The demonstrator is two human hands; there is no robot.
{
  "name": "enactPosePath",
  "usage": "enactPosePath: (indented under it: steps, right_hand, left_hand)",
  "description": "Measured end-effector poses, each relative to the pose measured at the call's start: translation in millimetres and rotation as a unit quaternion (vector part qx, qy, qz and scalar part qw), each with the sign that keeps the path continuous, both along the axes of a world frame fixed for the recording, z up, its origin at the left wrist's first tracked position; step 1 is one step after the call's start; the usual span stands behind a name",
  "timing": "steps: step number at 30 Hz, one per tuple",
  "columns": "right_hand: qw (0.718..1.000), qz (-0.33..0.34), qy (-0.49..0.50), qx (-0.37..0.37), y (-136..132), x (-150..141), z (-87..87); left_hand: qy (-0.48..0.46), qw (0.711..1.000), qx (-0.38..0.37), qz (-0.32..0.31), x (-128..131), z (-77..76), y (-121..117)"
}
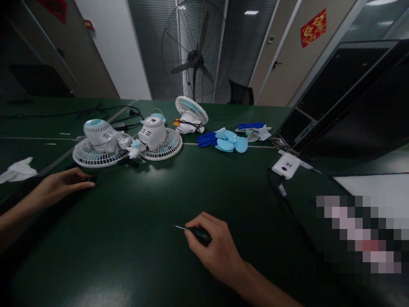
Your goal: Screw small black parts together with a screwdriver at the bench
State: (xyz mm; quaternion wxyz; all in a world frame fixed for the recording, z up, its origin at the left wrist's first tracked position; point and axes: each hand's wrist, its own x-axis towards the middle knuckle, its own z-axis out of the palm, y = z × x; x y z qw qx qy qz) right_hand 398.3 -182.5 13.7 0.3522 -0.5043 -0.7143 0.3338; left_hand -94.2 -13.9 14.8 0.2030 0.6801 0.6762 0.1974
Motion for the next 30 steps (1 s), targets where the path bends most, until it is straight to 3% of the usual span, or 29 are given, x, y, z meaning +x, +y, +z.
enactPosePath:
  steps: [3,6,9,12,16,19,30]
  right_hand:
    - [1.000,-0.001,0.000,0.004,0,-1,-1.0]
    - [1.000,-0.001,-0.001,0.002,0,-1,-2.4]
    - [1.000,0.000,-0.009,-0.003,1,-1,-3.9]
    - [1.000,0.003,-0.026,0.003,1,-3,-4.3]
    - [0.999,0.012,-0.036,0.025,1,-4,-2.1]
    - [0.999,0.010,-0.038,0.037,0,-4,0.2]
    - [0.997,0.019,-0.076,0.025,0,-5,-5.5]
  left_hand:
    - [-0.029,0.998,-0.051,-0.029,10,4.6,-4]
    - [-0.064,0.996,-0.032,-0.057,36,5.0,-11]
    - [-0.061,0.983,-0.019,-0.172,92,1.3,-29]
    - [-0.088,0.950,-0.017,-0.300,162,-5.1,-60]
    - [-0.158,0.908,-0.027,-0.388,226,-13.6,-96]
    - [-0.177,0.900,-0.027,-0.398,239,-16.2,-105]
    - [-0.196,0.895,-0.023,-0.399,236,-19.2,-104]
